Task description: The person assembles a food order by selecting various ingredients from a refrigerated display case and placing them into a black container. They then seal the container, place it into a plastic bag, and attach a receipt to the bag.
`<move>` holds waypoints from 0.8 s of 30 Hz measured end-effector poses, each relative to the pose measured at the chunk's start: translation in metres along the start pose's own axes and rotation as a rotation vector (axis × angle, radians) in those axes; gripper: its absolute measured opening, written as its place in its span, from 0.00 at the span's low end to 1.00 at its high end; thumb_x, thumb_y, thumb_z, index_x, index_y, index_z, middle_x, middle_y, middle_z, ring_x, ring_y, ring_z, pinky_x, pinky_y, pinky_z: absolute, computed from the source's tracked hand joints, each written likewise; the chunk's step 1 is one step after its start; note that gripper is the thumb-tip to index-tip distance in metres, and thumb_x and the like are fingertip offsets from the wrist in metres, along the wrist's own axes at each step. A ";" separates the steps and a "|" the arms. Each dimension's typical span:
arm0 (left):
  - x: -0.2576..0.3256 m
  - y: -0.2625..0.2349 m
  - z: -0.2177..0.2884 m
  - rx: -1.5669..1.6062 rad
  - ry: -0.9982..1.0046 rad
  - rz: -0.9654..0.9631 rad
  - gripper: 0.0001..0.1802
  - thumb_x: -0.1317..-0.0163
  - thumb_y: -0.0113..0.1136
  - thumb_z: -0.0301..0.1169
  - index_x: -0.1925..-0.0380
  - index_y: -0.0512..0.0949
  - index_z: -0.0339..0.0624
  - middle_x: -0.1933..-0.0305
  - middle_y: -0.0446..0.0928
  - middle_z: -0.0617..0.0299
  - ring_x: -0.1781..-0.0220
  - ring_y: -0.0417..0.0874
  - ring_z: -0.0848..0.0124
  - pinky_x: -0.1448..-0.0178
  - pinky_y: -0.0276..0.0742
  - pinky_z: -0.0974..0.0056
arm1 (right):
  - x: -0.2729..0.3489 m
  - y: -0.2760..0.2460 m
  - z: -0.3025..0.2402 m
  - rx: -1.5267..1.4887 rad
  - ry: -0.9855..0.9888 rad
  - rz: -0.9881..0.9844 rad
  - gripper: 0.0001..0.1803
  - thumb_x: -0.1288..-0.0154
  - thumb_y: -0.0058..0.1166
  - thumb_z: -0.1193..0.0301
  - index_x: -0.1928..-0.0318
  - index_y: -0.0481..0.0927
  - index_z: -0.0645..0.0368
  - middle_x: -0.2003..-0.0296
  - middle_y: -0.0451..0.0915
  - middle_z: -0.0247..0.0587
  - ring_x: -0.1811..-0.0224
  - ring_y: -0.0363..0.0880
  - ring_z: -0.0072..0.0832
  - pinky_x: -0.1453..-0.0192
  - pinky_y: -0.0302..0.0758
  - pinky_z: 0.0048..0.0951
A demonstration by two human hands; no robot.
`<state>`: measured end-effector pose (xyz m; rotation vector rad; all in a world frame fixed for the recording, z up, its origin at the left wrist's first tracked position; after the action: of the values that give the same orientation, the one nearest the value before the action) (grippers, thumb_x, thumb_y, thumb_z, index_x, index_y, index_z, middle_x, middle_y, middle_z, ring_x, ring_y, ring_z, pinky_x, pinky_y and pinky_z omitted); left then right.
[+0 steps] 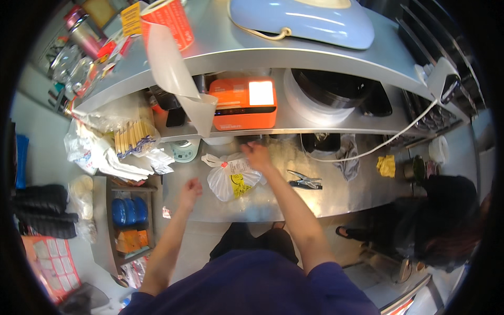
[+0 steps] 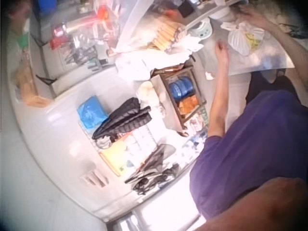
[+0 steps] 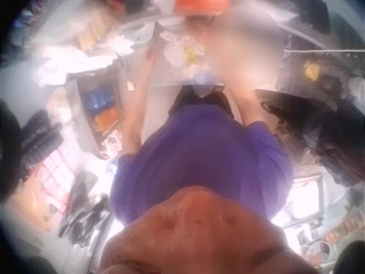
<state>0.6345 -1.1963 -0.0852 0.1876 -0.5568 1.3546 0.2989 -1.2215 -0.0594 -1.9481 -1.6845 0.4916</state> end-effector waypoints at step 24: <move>0.268 0.349 0.185 -0.149 -0.125 -1.508 0.29 0.26 0.44 0.48 0.37 0.70 0.39 0.40 0.74 0.50 0.41 0.78 0.58 0.38 0.76 0.54 | 0.537 -0.163 -0.114 -0.832 0.338 0.934 0.28 0.43 0.54 0.70 0.41 0.71 0.62 0.47 0.76 0.46 0.49 0.77 0.31 0.47 0.75 0.34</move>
<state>0.2802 -0.9666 0.1375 0.4487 -0.4254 -0.1631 0.3225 -0.6932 0.1607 -3.1602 -0.6910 -0.3169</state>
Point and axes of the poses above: each hand's wrist, its own x-axis away from the middle knuckle, its own y-axis out of the palm, z = x × y, the point moved 4 cm from there along -x, towards the middle knuckle
